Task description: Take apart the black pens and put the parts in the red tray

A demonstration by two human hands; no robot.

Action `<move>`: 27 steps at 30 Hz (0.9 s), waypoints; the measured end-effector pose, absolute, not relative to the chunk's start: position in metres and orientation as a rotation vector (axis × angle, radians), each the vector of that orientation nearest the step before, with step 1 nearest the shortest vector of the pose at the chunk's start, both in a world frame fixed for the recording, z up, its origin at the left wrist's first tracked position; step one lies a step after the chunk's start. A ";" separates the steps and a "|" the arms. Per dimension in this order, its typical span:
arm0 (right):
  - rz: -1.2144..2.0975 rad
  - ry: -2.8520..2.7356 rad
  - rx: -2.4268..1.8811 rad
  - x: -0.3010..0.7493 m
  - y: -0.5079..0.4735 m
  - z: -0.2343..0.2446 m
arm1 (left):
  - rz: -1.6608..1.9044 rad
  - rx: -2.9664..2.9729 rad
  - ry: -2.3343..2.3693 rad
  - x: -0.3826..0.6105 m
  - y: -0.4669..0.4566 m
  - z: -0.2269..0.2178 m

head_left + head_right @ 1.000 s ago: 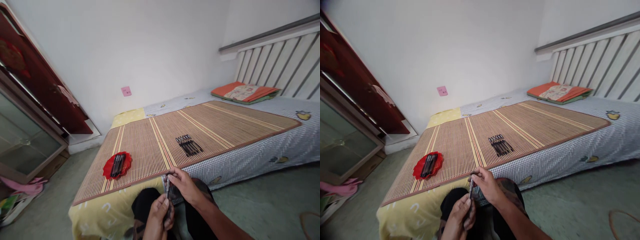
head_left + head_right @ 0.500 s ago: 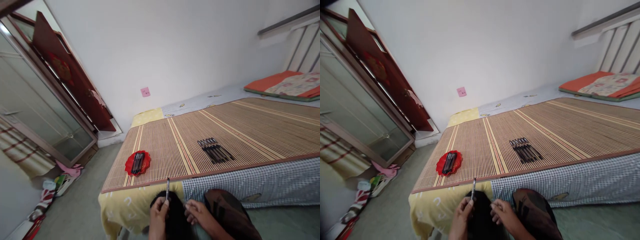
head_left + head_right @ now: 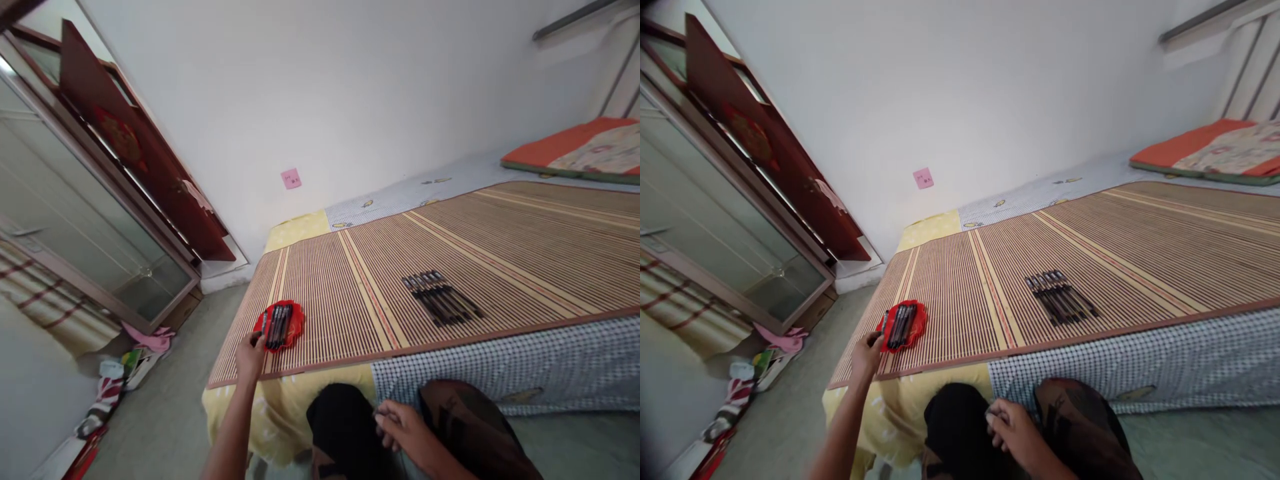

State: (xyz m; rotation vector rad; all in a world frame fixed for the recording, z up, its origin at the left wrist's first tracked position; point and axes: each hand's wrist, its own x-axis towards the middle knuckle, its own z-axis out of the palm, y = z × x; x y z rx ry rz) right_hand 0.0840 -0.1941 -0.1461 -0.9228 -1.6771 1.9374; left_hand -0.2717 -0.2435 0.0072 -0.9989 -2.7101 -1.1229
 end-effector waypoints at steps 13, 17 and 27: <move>1.901 -1.750 -0.998 0.082 -0.194 -0.161 | -0.595 -1.154 -2.810 -0.302 -0.190 -0.005; 1.908 -1.748 -1.015 0.081 -0.196 -0.152 | -0.579 -1.167 -2.783 -0.304 -0.190 -0.008; 1.870 -1.779 -1.006 0.083 -0.197 -0.143 | -0.685 -1.168 -2.717 -0.297 -0.190 -0.005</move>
